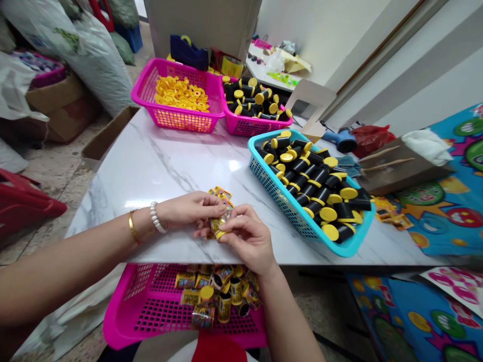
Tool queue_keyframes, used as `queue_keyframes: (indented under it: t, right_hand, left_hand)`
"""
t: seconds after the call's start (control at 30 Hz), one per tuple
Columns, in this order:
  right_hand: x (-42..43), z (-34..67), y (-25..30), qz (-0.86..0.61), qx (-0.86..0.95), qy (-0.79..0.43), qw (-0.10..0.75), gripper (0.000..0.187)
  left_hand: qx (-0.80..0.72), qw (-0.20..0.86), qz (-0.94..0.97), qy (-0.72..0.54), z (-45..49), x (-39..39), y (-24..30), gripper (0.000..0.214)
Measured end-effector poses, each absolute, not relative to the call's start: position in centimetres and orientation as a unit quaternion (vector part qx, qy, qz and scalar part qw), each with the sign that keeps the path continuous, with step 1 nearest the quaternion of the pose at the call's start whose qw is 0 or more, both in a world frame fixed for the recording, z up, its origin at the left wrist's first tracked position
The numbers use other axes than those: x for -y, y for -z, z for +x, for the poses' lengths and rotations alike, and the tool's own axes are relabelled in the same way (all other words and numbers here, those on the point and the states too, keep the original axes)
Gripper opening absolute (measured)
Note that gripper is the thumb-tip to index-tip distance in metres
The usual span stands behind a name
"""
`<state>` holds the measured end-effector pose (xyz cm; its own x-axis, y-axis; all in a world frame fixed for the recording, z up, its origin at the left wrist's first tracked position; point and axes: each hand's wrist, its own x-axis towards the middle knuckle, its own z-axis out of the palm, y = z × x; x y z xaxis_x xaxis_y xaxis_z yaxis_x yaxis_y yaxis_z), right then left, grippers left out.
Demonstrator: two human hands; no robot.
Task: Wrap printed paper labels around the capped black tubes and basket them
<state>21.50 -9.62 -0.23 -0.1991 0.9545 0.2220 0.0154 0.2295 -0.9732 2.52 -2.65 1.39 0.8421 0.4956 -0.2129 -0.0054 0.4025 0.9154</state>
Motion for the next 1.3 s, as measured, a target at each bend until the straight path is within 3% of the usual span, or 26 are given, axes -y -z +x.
queue_keyframes:
  t: [0.07, 0.2, 0.4, 0.63, 0.77, 0.87, 1.0, 1.3]
  right_hand:
    - [9.6, 21.4, 0.2, -0.4, 0.618, -0.457, 0.499, 0.01]
    - [9.4, 21.1, 0.5, -0.446, 0.609, -0.349, 0.555, 0.021]
    - [9.5, 20.2, 0.9, -0.516, 0.623, -0.216, 0.547, 0.024]
    - [8.7, 20.3, 0.8, -0.535, 0.489, -0.419, 0.547, 0.027]
    - [8.6, 20.2, 0.5, -0.515, 0.484, -0.419, 0.57, 0.035]
    - [8.7, 20.2, 0.5, -0.513, 0.514, -0.397, 0.561, 0.029]
    - [8.4, 20.4, 0.8, -0.522, 0.466, -0.462, 0.545, 0.029]
    - [8.3, 21.4, 0.9, -0.421, 0.487, -0.564, 0.517, 0.025]
  left_hand:
    - [-0.232, 0.812, 0.514, -0.15, 2.5, 2.6, -1.3, 0.038]
    - [-0.269, 0.82, 0.475, -0.172, 2.5, 2.3, -1.1, 0.039]
    - [-0.297, 0.77, 0.5, -0.261, 2.8, 2.5, -0.9, 0.028]
    - [-0.294, 0.623, 0.642, -0.337, 2.8, 2.9, -1.1, 0.028]
    - [-0.35, 0.62, 0.64, -0.288, 2.7, 2.7, -1.4, 0.031]
    - [-0.347, 0.627, 0.638, -0.282, 2.7, 2.6, -1.4, 0.031]
    - [-0.314, 0.598, 0.668, -0.313, 2.7, 2.5, -1.1, 0.023]
    - [-0.335, 0.741, 0.543, -0.21, 2.6, 2.4, -1.4, 0.045]
